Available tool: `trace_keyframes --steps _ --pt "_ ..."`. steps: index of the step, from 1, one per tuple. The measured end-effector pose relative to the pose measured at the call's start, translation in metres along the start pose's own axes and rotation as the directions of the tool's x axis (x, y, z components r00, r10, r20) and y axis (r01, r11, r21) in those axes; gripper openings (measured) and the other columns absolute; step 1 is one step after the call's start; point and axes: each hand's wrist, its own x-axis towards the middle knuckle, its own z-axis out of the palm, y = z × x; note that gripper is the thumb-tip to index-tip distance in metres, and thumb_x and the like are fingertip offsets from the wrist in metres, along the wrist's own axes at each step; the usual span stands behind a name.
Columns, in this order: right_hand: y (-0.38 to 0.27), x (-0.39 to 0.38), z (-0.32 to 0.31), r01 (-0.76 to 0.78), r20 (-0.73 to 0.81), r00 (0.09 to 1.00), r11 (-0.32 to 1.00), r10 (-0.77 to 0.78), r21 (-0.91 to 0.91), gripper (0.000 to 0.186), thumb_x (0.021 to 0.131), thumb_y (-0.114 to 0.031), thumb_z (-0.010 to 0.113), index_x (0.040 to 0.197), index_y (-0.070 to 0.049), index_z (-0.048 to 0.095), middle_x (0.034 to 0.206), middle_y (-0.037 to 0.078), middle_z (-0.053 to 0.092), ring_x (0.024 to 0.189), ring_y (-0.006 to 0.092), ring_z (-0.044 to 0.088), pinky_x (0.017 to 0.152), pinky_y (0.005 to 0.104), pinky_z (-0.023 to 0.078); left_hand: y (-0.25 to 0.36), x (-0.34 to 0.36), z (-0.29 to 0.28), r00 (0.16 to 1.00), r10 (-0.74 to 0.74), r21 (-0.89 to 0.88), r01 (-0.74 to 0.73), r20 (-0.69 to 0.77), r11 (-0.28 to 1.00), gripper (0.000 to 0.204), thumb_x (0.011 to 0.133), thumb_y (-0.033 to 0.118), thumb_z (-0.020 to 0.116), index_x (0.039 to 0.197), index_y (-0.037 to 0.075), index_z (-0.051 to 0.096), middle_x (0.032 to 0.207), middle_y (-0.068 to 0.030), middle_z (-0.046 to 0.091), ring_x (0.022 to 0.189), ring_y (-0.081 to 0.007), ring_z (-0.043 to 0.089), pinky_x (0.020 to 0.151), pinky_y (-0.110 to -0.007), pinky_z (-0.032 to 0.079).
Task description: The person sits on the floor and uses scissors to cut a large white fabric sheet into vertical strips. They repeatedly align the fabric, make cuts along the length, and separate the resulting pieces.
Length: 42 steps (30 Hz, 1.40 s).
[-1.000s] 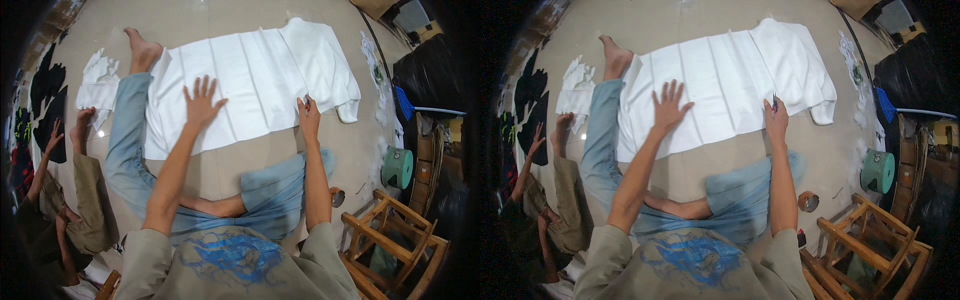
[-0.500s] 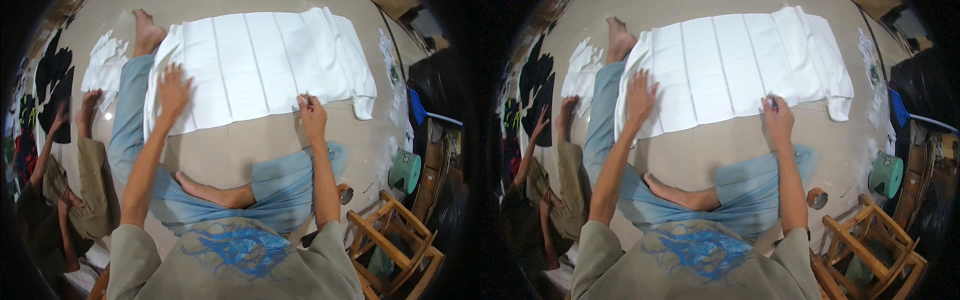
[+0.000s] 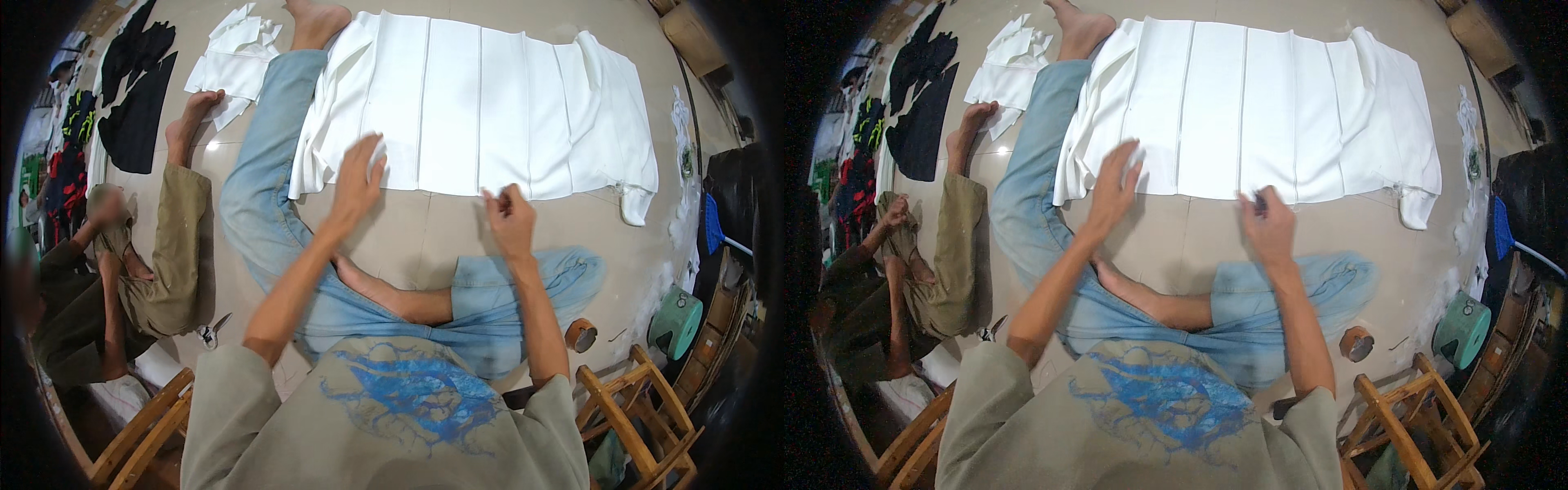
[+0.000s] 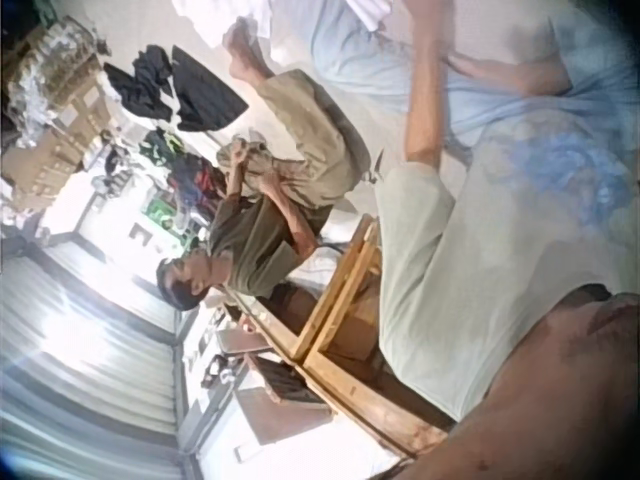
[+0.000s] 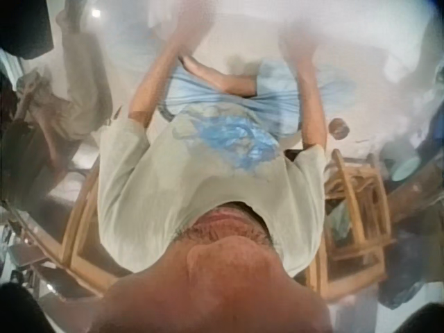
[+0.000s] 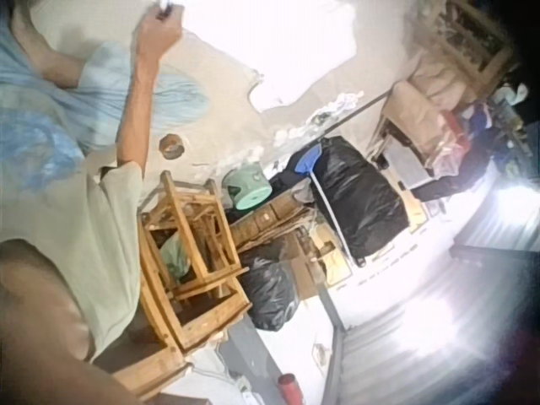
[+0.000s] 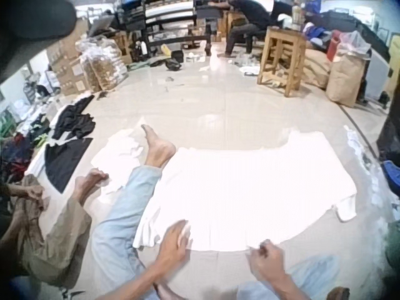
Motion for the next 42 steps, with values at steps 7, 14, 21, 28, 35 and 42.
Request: trace_keyframes --steps 7,14,21,28,35,42 --pt "-0.045 -0.009 0.082 -0.043 0.052 0.998 0.992 0.037 0.122 0.027 0.095 -0.024 0.071 0.104 0.0 0.064 0.08 0.019 0.07 0.074 0.0373 0.069 0.066 0.0453 0.051 0.074 -0.096 0.041 0.748 -0.547 -0.691 0.62 0.376 0.372 0.037 0.109 0.025 0.054 0.134 0.0 0.062 0.094 -0.0053 0.068 0.075 -0.008 0.06 0.067 -0.023 0.047" --pt "-0.049 -0.016 0.086 -0.239 0.18 0.965 0.92 0.189 0.312 0.027 0.094 -0.026 0.073 0.09 0.001 0.068 0.067 0.008 0.06 0.061 0.0193 0.054 0.058 0.0349 0.043 0.067 -0.066 0.042 0.585 -0.639 -0.663 0.733 0.5 0.151 0.026 0.104 0.031 0.063 0.106 0.005 0.067 0.069 0.0057 0.05 0.051 -0.0032 0.041 0.045 -0.021 0.03" --pt "-0.047 -0.024 0.073 -0.355 0.281 0.926 0.833 0.252 0.423 0.033 0.095 -0.032 0.074 0.099 0.001 0.066 0.068 0.001 0.055 0.063 0.0127 0.049 0.058 0.0315 0.041 0.064 -0.049 0.055 0.558 -0.628 -0.664 0.743 0.543 0.086 0.023 0.101 0.029 0.069 0.1 0.006 0.069 0.063 0.0086 0.046 0.048 -0.0017 0.035 0.043 -0.019 0.027" --pt "-0.05 -0.037 0.052 -0.499 0.159 0.865 0.789 0.475 0.358 0.055 0.106 -0.049 0.053 0.128 0.001 0.05 0.072 0.012 0.061 0.067 0.0224 0.057 0.065 0.0403 0.046 0.064 -0.056 0.056 0.564 -0.662 -0.629 0.757 0.493 0.176 0.024 0.1 0.027 0.068 0.104 0.004 0.071 0.063 0.0087 0.047 0.049 -0.0013 0.035 0.043 -0.019 0.028" --pt "-0.03 0.003 0.044 -0.363 0.515 0.833 0.903 0.204 0.23 0.06 0.101 -0.051 0.057 0.076 0.002 0.071 0.06 0.006 0.062 0.061 0.0154 0.058 0.061 0.0317 0.045 0.07 -0.054 0.052 0.594 -0.651 -0.623 0.748 0.472 0.23 0.022 0.101 0.024 0.066 0.101 0.002 0.071 0.063 0.0077 0.045 0.054 -0.003 0.034 0.047 -0.022 0.026" --pt "-0.036 0.062 0.043 -0.397 0.692 0.663 0.918 0.286 0.001 0.053 0.096 -0.053 0.067 0.072 -0.007 0.074 0.053 0.002 0.059 0.047 0.0088 0.048 0.045 0.0252 0.033 0.061 -0.057 0.062 0.63 -0.625 -0.621 0.732 0.461 0.279 0.021 0.101 0.025 0.066 0.103 0.004 0.07 0.063 0.0075 0.048 0.049 -0.0018 0.036 0.044 -0.02 0.026"
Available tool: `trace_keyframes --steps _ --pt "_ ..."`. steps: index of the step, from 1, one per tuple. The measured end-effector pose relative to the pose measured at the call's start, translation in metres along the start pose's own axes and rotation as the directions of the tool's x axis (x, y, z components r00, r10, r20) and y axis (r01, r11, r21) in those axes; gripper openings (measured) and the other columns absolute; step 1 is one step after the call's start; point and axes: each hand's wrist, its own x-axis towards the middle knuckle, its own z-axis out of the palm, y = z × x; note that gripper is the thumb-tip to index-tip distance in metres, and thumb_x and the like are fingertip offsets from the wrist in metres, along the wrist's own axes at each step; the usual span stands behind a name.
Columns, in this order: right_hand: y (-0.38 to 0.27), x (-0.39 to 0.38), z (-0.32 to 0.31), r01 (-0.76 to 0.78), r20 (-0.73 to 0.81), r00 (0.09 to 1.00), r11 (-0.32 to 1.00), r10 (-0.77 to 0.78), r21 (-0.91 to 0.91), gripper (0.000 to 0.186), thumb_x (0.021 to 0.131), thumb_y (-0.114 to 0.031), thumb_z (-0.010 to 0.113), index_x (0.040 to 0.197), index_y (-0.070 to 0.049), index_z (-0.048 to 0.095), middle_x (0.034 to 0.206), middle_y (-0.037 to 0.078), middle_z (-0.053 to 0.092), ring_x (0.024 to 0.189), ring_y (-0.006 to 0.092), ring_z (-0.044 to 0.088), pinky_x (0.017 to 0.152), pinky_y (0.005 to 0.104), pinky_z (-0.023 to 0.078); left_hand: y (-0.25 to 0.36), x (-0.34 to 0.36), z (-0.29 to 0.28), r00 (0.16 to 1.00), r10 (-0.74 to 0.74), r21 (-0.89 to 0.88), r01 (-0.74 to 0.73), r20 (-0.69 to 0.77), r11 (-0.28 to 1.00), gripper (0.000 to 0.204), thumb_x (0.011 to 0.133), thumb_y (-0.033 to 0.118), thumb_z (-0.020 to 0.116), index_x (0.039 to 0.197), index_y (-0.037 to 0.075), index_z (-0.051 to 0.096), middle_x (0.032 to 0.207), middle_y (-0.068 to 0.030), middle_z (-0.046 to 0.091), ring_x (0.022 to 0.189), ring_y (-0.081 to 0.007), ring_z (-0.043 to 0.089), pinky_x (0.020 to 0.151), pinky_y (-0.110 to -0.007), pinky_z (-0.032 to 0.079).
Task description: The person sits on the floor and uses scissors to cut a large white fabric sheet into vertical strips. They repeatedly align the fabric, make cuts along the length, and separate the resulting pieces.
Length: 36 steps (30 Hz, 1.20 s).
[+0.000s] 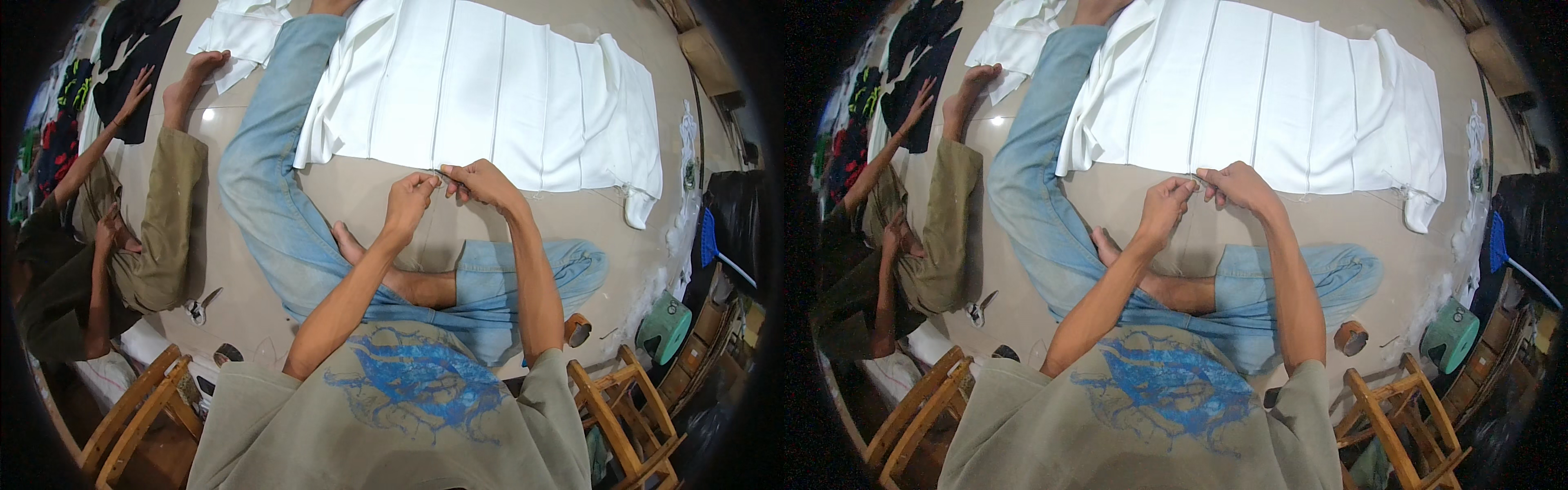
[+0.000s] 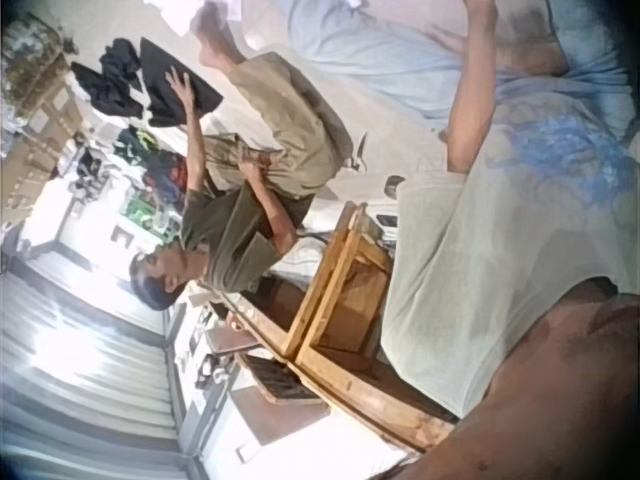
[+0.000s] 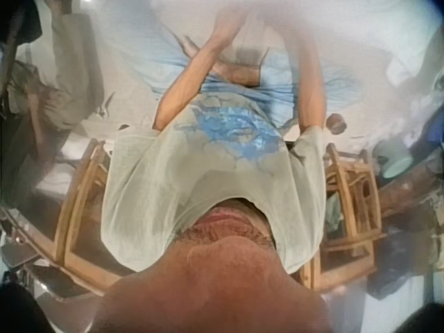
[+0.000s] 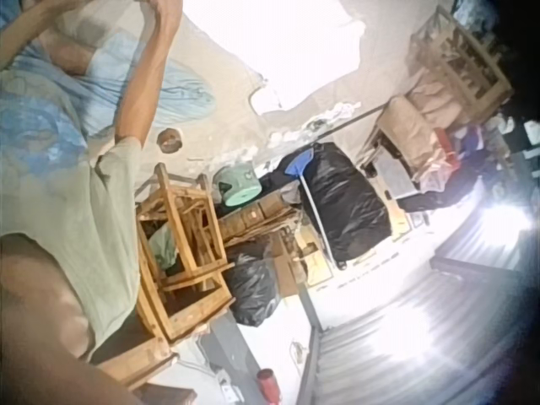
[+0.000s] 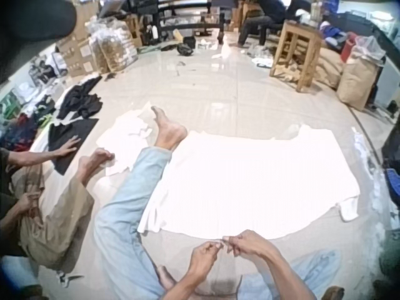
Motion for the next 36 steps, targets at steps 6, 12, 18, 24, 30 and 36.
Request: trace_keyframes --steps 6,12,18,24,30,36 --pt "-0.012 0.001 -0.001 -0.048 0.046 0.998 0.999 0.048 0.01 0.052 0.096 -0.052 0.068 0.069 -0.008 0.072 0.05 0.001 0.054 0.044 0.0081 0.042 0.042 0.0258 0.026 0.002 0.0 0.0 1.0 -0.016 -0.027 0.016 -0.001 1.0 0.019 0.101 0.022 0.065 0.102 0.004 0.07 0.063 0.0081 0.047 0.051 -0.0018 0.036 0.044 -0.021 0.025" --pt "-0.005 0.007 0.002 -0.02 0.021 1.0 1.0 0.02 0.014 0.052 0.094 -0.053 0.07 0.069 -0.007 0.072 0.049 0.001 0.054 0.044 0.009 0.043 0.043 0.0253 0.028 -0.004 0.004 -0.001 1.0 0.005 -0.014 -0.005 0.008 1.0 0.022 0.1 0.025 0.067 0.099 0.003 0.072 0.062 0.0056 0.05 0.052 -0.005 0.04 0.047 -0.023 0.031" --pt "0.012 -0.023 -0.004 -0.058 -0.226 0.974 0.986 0.021 -0.156 0.056 0.09 -0.053 0.072 0.075 0.001 0.073 0.057 0.01 0.063 0.056 0.021 0.061 0.057 0.035 0.048 0.025 -0.041 -0.017 0.917 -0.088 0.836 -0.31 0.388 0.454 0.043 0.095 0.043 0.069 0.096 0.0 0.075 0.072 -0.0151 0.065 0.065 -0.0256 0.063 0.063 -0.04 0.05" --pt "0.014 -0.046 0.034 0.335 -0.552 0.736 0.92 -0.391 -0.205 0.041 0.088 -0.034 0.078 0.112 -0.001 0.069 0.092 0.016 0.074 0.079 0.0296 0.071 0.073 0.0394 0.055 0.016 -0.051 -0.03 0.974 0.173 0.463 -0.224 0.15 0.858 0.045 0.1 0.043 0.065 0.104 -0.001 0.072 0.077 -0.0083 0.066 0.061 -0.0183 0.06 0.057 -0.034 0.048" --pt "0.017 -0.016 0.043 0.409 -0.51 0.667 0.839 -0.544 -0.36 0.026 0.092 -0.016 0.072 0.114 -0.003 0.066 0.101 0.015 0.072 0.084 0.033 0.072 0.073 0.0416 0.056 0.031 -0.003 -0.016 0.946 -0.275 -0.301 0.317 0.174 0.899 0.045 0.106 0.04 0.06 0.121 -0.002 0.062 0.072 0.0029 0.054 0.052 -0.0049 0.04 0.043 -0.022 0.03" --pt "0.033 -0.01 0.042 0.486 -0.507 0.611 0.794 -0.607 -0.365 0.019 0.092 -0.01 0.071 0.109 -0.002 0.067 0.099 0.015 0.071 0.078 0.0341 0.07 0.069 0.0404 0.055 0.022 0.001 -0.001 0.973 -0.222 -0.425 0.228 0.065 0.876 0.043 0.103 0.042 0.065 0.117 0.001 0.062 0.069 0.0043 0.048 0.049 -0.0021 0.034 0.041 -0.02 0.024"
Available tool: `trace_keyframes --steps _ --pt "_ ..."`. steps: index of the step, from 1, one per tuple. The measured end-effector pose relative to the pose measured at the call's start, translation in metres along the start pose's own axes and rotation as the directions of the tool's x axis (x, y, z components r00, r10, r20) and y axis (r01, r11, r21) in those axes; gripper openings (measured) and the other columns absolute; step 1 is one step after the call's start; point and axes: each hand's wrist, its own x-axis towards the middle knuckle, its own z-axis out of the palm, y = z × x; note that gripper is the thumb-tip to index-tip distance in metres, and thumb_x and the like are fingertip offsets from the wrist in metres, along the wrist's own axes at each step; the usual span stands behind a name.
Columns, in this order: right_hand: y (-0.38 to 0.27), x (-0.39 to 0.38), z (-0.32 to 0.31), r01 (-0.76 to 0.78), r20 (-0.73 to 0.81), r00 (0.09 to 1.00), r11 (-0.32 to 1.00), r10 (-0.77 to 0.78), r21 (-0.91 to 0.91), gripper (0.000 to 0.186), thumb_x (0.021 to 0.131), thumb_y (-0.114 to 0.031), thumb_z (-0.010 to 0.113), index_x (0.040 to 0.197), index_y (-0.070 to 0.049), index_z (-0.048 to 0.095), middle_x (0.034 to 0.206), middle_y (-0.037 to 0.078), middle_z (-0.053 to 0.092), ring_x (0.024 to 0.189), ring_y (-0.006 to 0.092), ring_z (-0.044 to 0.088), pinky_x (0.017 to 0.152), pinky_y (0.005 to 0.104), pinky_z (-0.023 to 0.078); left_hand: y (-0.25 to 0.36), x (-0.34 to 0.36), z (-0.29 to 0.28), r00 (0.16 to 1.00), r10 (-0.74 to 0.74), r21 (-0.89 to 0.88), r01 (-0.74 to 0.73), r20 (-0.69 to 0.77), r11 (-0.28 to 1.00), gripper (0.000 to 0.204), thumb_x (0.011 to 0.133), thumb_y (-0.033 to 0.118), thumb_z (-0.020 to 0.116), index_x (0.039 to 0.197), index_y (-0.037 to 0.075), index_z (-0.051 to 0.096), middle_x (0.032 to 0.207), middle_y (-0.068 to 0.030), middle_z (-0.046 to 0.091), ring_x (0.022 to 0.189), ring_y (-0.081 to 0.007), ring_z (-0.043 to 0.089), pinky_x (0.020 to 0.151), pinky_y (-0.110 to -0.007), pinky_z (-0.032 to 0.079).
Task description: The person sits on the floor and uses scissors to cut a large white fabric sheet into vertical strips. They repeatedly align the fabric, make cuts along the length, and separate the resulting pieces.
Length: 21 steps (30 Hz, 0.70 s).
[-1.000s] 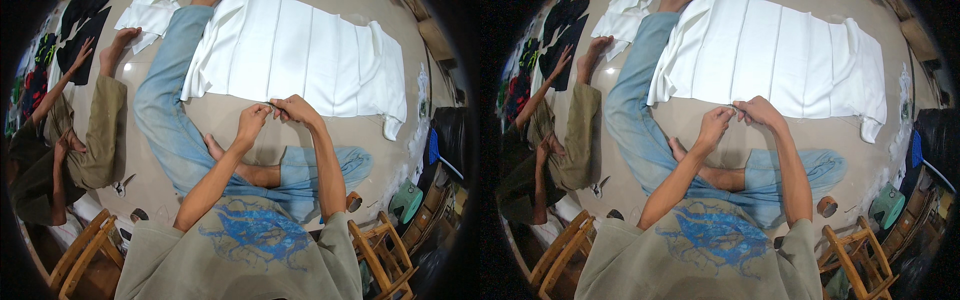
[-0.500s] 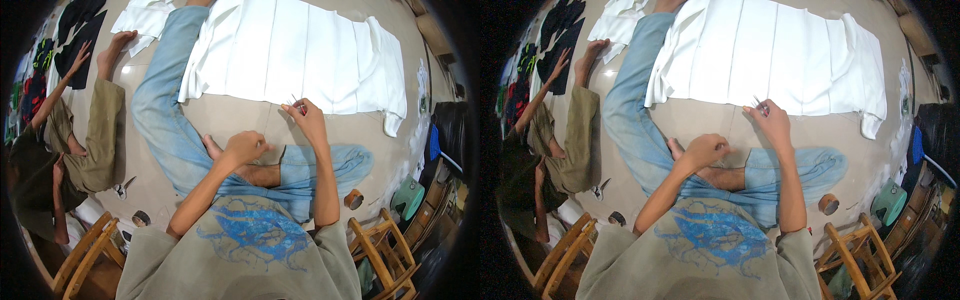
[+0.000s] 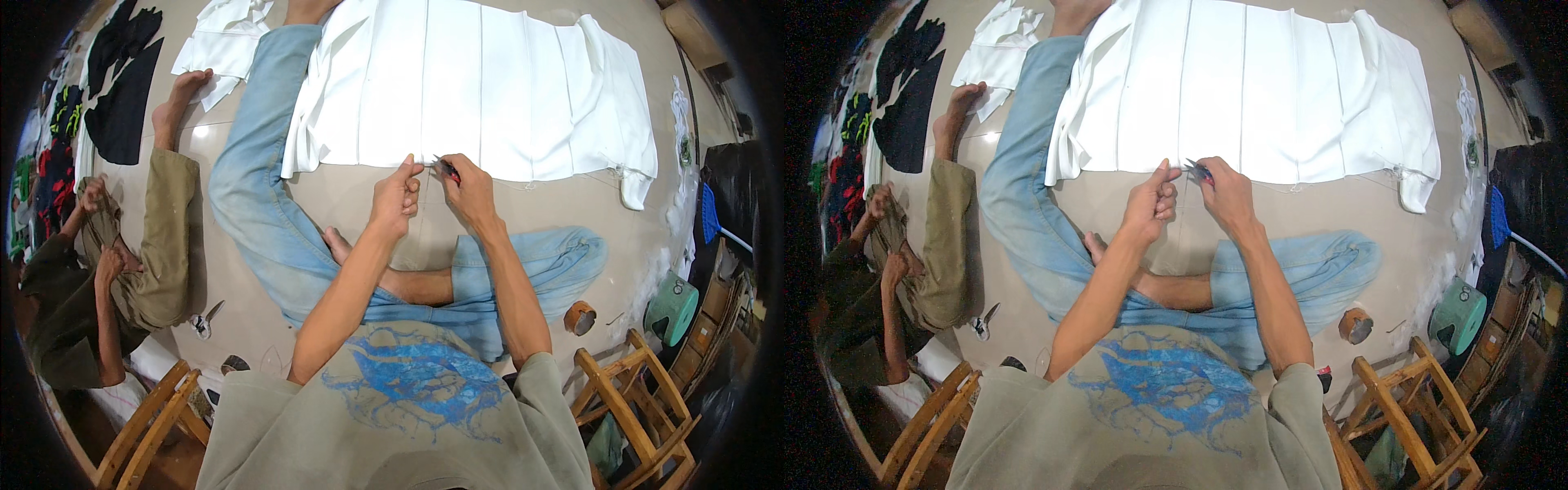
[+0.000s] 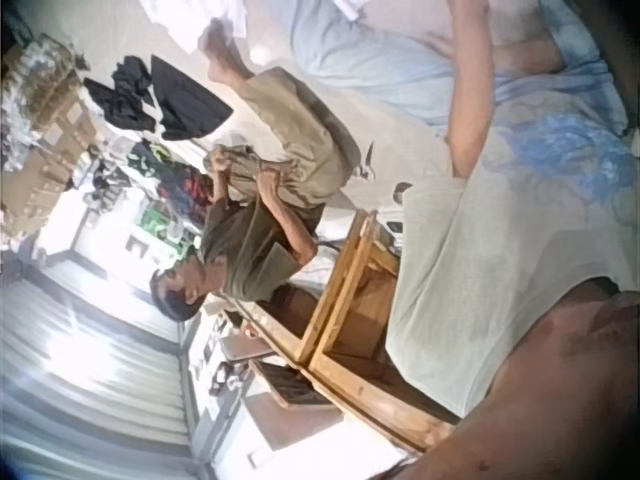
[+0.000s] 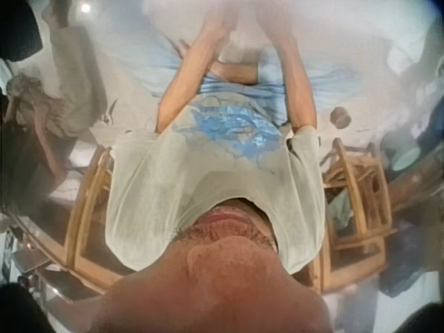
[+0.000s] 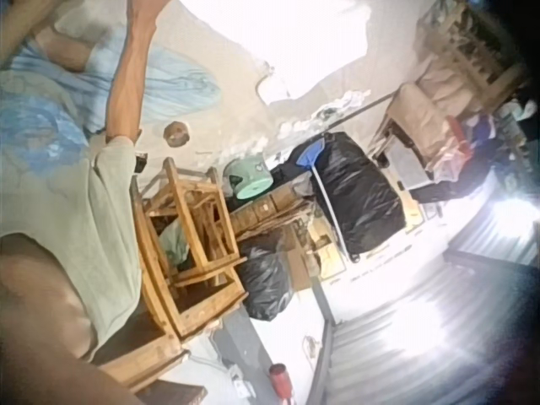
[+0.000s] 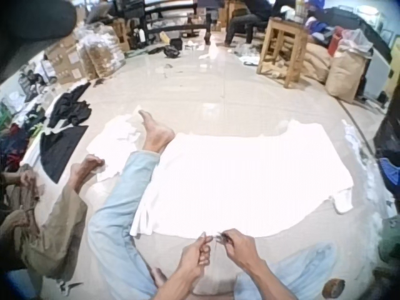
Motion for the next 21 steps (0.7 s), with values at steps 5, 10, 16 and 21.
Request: trace_keyframes --steps 5,10,16,21 --pt "-0.005 -0.003 -0.002 -0.039 -0.098 0.994 0.987 0.055 0.156 0.012 0.093 -0.009 0.07 0.101 -0.001 0.068 0.09 0.016 0.069 0.072 0.0329 0.067 0.065 0.0398 0.051 -0.004 -0.002 0.014 0.998 -0.005 0.014 0.006 -0.056 1.0 0.036 0.099 0.04 0.071 0.104 0.006 0.062 0.067 0.0046 0.046 0.047 -0.004 0.033 0.041 -0.021 0.024" --pt "-0.004 -0.001 -0.004 -0.047 -0.099 0.993 0.979 0.068 0.199 0.012 0.095 -0.012 0.07 0.099 -0.001 0.068 0.082 0.016 0.065 0.067 0.0312 0.063 0.062 0.0388 0.049 -0.011 0.011 0.002 0.997 0.077 -0.024 -0.077 0.004 0.997 0.033 0.097 0.038 0.074 0.088 0.012 0.056 0.064 0.0047 0.046 0.047 -0.0042 0.035 0.041 -0.022 0.024" --pt "0.0 -0.005 -0.006 -0.082 -0.026 0.996 0.991 0.085 0.107 0.01 0.093 0.002 0.065 0.102 0.004 0.067 0.088 0.011 0.073 0.076 0.0177 0.068 0.07 0.0291 0.053 -0.005 0.008 -0.002 0.983 0.169 0.271 -0.145 -0.069 0.952 0.035 0.098 0.037 0.074 0.088 0.006 0.059 0.062 0.0051 0.047 0.046 -0.0042 0.036 0.042 -0.021 0.026" --pt "-0.022 -0.019 -0.001 -0.309 -0.057 0.935 0.881 0.351 0.357 0.035 0.104 -0.033 0.06 0.098 0.0 0.067 0.074 0.008 0.06 0.059 0.0195 0.052 0.055 0.0348 0.041 -0.005 0.01 -0.008 0.99 0.14 0.267 -0.136 0.006 0.954 0.038 0.098 0.038 0.073 0.093 0.002 0.062 0.062 0.0053 0.047 0.046 -0.0035 0.034 0.043 -0.021 0.027"
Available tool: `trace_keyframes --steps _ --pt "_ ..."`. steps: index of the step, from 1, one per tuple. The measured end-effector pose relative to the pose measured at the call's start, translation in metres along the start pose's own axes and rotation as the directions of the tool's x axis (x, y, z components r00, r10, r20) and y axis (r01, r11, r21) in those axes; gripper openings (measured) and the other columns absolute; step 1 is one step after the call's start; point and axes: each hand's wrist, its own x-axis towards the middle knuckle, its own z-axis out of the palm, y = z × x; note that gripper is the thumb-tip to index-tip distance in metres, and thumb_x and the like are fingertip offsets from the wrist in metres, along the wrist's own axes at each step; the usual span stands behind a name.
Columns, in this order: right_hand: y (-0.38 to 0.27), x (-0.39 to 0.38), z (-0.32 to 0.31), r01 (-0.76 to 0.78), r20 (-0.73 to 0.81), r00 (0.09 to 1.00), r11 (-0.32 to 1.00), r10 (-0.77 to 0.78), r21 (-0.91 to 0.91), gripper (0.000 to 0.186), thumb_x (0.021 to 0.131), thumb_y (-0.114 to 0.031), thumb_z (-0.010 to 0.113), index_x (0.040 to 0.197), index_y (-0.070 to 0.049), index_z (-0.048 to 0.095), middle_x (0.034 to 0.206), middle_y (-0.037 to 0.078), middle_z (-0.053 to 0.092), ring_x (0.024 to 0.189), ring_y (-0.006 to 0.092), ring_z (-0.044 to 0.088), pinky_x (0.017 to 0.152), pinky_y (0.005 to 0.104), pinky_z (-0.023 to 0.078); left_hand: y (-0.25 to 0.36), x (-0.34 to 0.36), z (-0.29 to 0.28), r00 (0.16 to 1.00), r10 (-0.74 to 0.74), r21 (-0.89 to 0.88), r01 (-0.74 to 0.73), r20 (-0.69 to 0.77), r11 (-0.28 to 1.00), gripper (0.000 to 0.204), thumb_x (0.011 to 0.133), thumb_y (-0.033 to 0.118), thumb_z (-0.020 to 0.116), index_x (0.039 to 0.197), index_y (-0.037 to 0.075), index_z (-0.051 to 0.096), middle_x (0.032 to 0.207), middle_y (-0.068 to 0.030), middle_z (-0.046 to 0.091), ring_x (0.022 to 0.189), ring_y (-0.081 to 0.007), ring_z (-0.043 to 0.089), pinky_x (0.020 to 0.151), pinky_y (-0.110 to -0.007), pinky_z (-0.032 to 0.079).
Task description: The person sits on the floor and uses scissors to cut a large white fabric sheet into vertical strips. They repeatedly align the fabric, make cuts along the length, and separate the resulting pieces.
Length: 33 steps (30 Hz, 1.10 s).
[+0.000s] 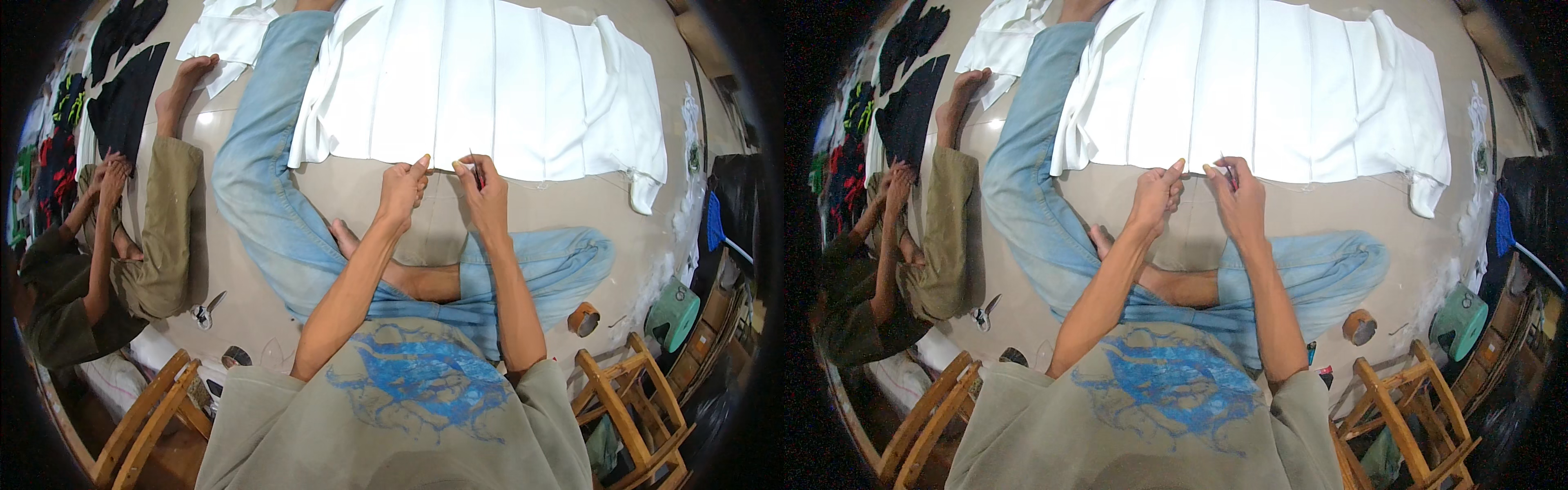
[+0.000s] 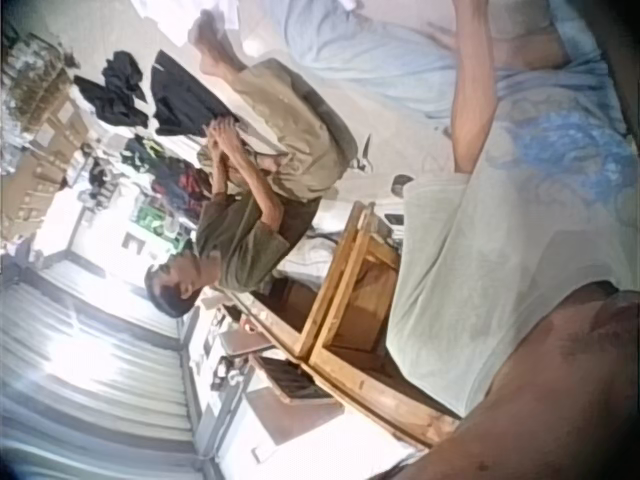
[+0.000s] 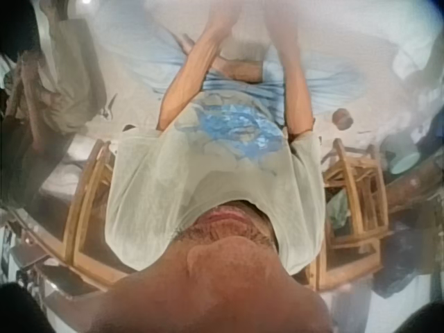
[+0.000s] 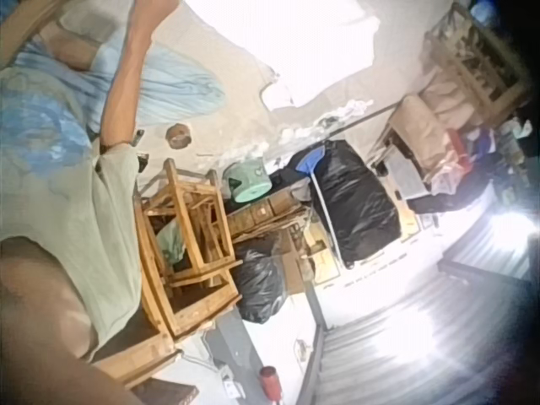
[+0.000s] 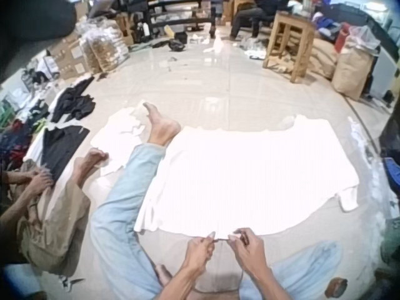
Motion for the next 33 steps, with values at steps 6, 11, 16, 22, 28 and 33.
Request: trace_keyframes --steps 6,11,16,22,28,33 --pt "-0.018 -0.055 0.022 -0.64 0.416 0.767 0.53 0.488 0.557 0.048 0.108 -0.049 0.048 0.101 -0.005 0.065 0.073 -0.004 0.051 0.052 0.0042 0.038 0.046 0.021 0.026 -0.005 0.001 -0.004 1.0 0.008 -0.005 -0.008 0.006 1.0 0.038 0.1 0.039 0.07 0.091 0.003 0.06 0.061 0.0055 0.046 0.047 -0.0032 0.038 0.042 -0.02 0.027" --pt "-0.002 -0.051 0.04 -0.647 0.465 0.746 0.355 0.477 0.675 0.044 0.109 -0.047 0.047 0.101 -0.007 0.062 0.071 -0.003 0.053 0.048 0.0042 0.038 0.042 0.0219 0.025 0.001 -0.004 -0.003 0.999 -0.035 0.01 0.035 0.004 0.999 0.038 0.1 0.04 0.069 0.092 0.005 0.058 0.06 0.006 0.044 0.049 -0.0041 0.044 0.043 -0.02 0.028" --pt "0.0 -0.048 0.043 -0.645 0.431 0.738 0.356 0.519 0.676 0.049 0.108 -0.052 0.048 0.1 -0.005 0.062 0.064 -0.006 0.046 0.046 0.0035 0.033 0.042 0.0218 0.024 0.005 -0.007 0.0 0.999 -0.049 0.024 0.049 0.002 0.998 0.038 0.101 0.041 0.068 0.092 0.005 0.058 0.059 0.0073 0.043 0.047 -0.0032 0.041 0.041 -0.02 0.025" --pt "-0.03 -0.044 0.046 -0.529 0.177 0.783 0.488 0.596 0.695 0.05 0.102 -0.051 0.063 0.097 -0.002 0.064 0.058 -0.01 0.031 0.045 0.003 0.026 0.041 0.0227 0.021 0.002 -0.002 -0.01 0.994 -0.064 0.003 0.064 0.085 0.998 0.036 0.101 0.042 0.068 0.09 0.009 0.058 0.06 0.0084 0.043 0.045 -0.0014 0.032 0.041 -0.02 0.022" --pt "-0.007 -0.013 0.066 -0.463 0.01 0.712 0.459 0.702 0.758 0.035 0.099 -0.035 0.072 0.088 -0.002 0.066 0.056 -0.01 0.034 0.044 0.0027 0.026 0.04 0.0243 0.02 0.002 0.0 -0.008 0.992 -0.085 0.008 0.084 0.093 0.996 0.033 0.102 0.04 0.067 0.089 0.01 0.058 0.06 0.0086 0.042 0.045 -0.0018 0.031 0.041 -0.02 0.023" --pt "-0.003 -0.01 0.053 -0.443 -0.054 0.754 0.568 0.654 0.694 0.032 0.1 -0.032 0.072 0.086 -0.003 0.066 0.056 -0.01 0.036 0.044 0.0022 0.027 0.04 0.0241 0.02 0.001 0.003 -0.02 0.999 -0.029 -0.06 0.031 0.036 0.998 0.031 0.102 0.037 0.066 0.089 0.011 0.058 0.063 0.0081 0.042 0.047 -0.0024 0.033 0.043 -0.019 0.024"
